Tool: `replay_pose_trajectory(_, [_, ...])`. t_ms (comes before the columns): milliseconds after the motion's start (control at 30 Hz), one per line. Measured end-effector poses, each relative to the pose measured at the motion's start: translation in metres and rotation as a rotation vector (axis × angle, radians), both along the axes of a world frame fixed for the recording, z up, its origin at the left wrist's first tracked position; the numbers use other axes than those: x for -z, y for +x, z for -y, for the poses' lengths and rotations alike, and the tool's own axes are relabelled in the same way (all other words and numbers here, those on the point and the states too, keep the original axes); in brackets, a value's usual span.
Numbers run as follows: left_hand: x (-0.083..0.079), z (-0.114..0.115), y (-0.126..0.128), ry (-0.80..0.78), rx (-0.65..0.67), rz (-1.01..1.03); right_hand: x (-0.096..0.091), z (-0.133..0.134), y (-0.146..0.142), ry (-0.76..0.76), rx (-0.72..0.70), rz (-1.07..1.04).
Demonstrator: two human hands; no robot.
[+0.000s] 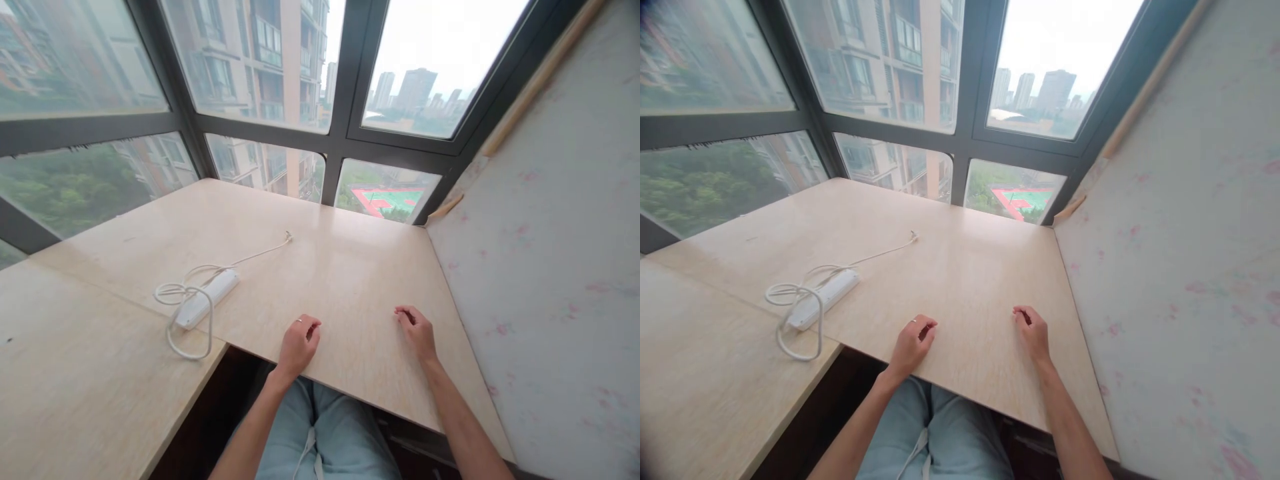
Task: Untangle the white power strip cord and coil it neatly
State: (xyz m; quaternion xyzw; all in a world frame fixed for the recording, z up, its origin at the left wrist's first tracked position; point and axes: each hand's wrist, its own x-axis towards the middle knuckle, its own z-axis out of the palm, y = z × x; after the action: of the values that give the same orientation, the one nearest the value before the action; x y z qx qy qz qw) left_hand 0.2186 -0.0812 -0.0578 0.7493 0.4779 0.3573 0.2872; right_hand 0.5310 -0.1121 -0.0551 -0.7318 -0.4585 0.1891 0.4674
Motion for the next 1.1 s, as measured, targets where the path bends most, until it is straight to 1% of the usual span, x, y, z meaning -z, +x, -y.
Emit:
replay_pose_trajectory(133, [-0.003, 0.006, -0.004, 0.016, 0.008, -0.019, 0.003, 0.003, -0.001, 0.009, -0.030, 0.015])
replay_pose_trajectory(267, [-0.003, 0.007, -0.002, 0.006, -0.013, -0.031, 0.005, 0.006, -0.003, -0.001, -0.078, 0.050])
replay_pose_trajectory(433, [-0.008, 0.010, 0.001, -0.033, -0.036, 0.008, 0.007, 0.009, -0.003, -0.004, -0.109, 0.089])
replay_pose_trajectory(533, [-0.014, 0.013, -0.003, -0.148, -0.023, 0.070, 0.008, 0.011, -0.003, -0.012, -0.120, 0.104])
replay_pose_trajectory(633, [-0.022, 0.015, -0.017, -0.336, -0.025, 0.216, 0.010, 0.013, -0.002, -0.015, -0.130, 0.118])
replay_pose_trajectory(700, [-0.031, 0.016, -0.033, -0.421, -0.061, 0.337, 0.011, 0.014, -0.001, -0.017, -0.133, 0.126])
replay_pose_trajectory(767, [-0.045, 0.014, -0.055, -0.416, -0.149, 0.425, 0.011, 0.014, -0.001, -0.022, -0.128, 0.129])
replay_pose_trajectory(833, [-0.062, 0.010, -0.083, -0.308, -0.302, 0.474, 0.011, 0.014, -0.001, -0.030, -0.122, 0.133])
replay_pose_trajectory(933, [-0.084, 0.000, -0.135, -0.048, -0.636, 0.518, 0.011, 0.014, 0.000, -0.037, -0.118, 0.150])
replay_pose_trajectory(1000, [-0.091, -0.009, -0.173, 0.087, -0.867, 0.433, 0.012, 0.013, 0.001, -0.038, -0.115, 0.166])
replay_pose_trajectory(1033, [-0.090, -0.015, -0.192, 0.126, -0.943, 0.339, 0.012, 0.012, 0.002, -0.039, -0.114, 0.173])
replay_pose_trajectory(1067, [-0.088, -0.021, -0.210, 0.133, -0.984, 0.230, 0.012, 0.012, 0.002, -0.040, -0.114, 0.180])
replay_pose_trajectory(1100, [-0.085, -0.027, -0.225, 0.118, -0.996, 0.134, 0.012, 0.011, 0.003, -0.040, -0.114, 0.187])
